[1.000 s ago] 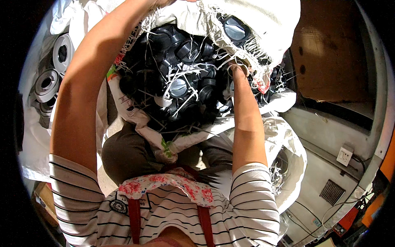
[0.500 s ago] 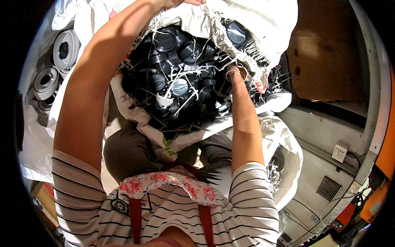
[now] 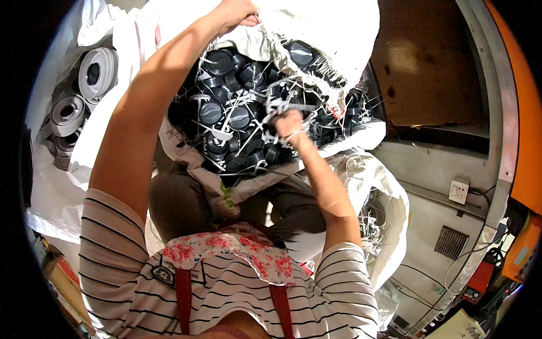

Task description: The person sits on the floor and sorts through a large white sack filled with black plastic waste and white plastic strips. They pick up various black plastic components, including circular parts and irregular fragments, inspect them, and place them into a separate white sack to their right.

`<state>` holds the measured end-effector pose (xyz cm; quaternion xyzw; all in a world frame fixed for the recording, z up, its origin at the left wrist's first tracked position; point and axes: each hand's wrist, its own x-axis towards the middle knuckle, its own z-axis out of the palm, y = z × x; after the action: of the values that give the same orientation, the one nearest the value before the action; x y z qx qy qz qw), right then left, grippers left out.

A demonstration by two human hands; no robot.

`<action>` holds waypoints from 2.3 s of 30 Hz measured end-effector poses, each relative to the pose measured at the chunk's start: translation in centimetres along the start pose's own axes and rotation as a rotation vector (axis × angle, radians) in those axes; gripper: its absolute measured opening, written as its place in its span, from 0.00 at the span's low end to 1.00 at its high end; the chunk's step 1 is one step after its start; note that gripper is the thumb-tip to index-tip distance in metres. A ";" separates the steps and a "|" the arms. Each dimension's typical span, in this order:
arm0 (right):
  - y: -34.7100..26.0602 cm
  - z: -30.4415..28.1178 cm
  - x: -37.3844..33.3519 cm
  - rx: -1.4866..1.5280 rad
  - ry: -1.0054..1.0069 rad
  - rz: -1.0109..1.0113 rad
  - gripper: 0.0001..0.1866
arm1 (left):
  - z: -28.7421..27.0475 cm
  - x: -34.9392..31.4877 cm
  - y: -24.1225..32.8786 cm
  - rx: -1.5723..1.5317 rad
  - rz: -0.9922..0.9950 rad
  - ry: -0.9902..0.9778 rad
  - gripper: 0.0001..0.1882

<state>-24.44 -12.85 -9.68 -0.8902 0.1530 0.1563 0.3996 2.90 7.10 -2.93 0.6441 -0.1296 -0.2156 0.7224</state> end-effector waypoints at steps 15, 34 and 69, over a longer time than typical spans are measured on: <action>-10.5 -0.4 -14.0 1.076 -0.308 -0.312 0.11 | 1.2 -16.6 4.1 0.073 -0.199 0.096 0.10; 15.2 -22.6 -42.6 -0.990 0.631 0.508 0.23 | 14.6 -37.3 8.0 0.642 0.158 -0.924 0.17; -7.6 1.5 2.8 -1.142 -0.481 -0.224 0.16 | 14.7 -34.9 -3.1 1.061 0.277 -0.670 0.12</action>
<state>-19.14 -7.33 -6.72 -0.9138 -0.1427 0.3664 -0.1017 -34.83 10.73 -0.78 0.7890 -0.5192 -0.2165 0.2471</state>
